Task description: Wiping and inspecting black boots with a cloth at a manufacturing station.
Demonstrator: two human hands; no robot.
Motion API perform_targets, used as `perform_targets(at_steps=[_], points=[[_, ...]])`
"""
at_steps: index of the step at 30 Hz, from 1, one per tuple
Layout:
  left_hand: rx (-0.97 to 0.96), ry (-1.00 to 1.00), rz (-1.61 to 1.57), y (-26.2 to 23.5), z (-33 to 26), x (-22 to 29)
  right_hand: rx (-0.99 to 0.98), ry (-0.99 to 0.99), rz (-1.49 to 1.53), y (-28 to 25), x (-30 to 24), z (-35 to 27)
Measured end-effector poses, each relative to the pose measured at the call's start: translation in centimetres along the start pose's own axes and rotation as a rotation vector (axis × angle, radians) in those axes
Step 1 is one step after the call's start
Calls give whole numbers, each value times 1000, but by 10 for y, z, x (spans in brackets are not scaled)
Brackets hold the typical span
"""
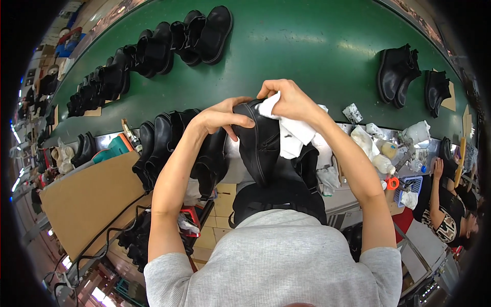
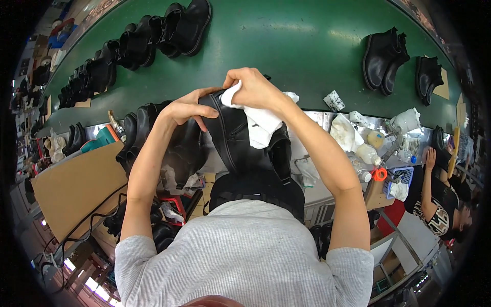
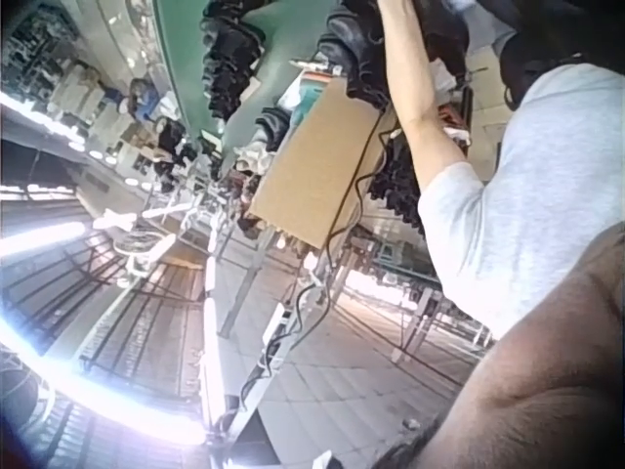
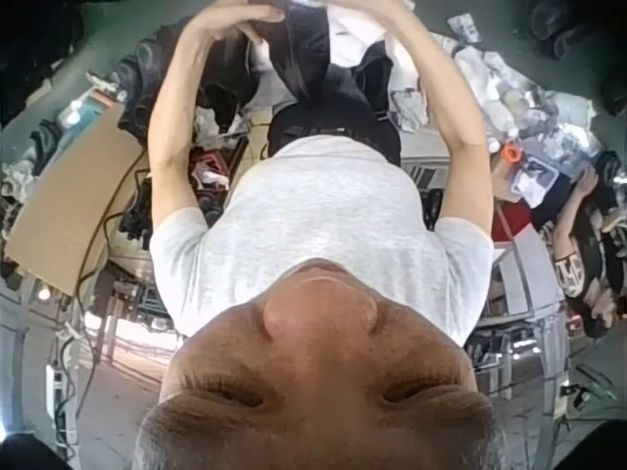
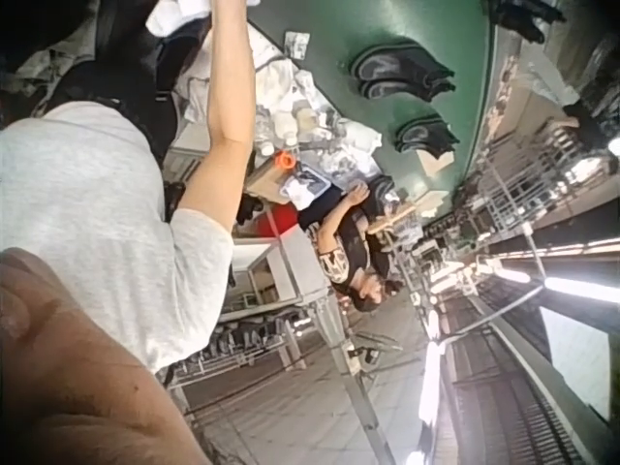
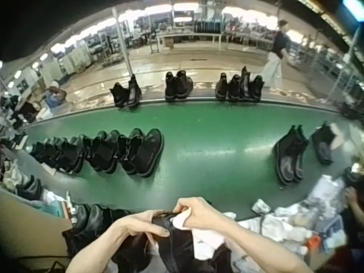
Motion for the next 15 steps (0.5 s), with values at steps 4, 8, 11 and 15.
perform_targets(at_steps=[4,8,11,15], points=[[-36,-19,-19,0,-2,-2,-87,-214,-184,10,-14,-6],[-51,25,2,7,-6,4,-46,-285,-246,8,-31,-13],[-78,21,44,15,-8,7,-154,-161,-197,4,-26,-3],[-50,19,48,18,-15,7,-194,-233,-220,7,-34,-6]])
Point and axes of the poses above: each hand's wrist, its own z-axis towards the middle knuckle, its own y-axis out of the palm, x = y × z, the point moved 8 cm from there along z, towards the middle knuckle, and after that the axes turned 9 degrees about -y, right-handed, at the moved point
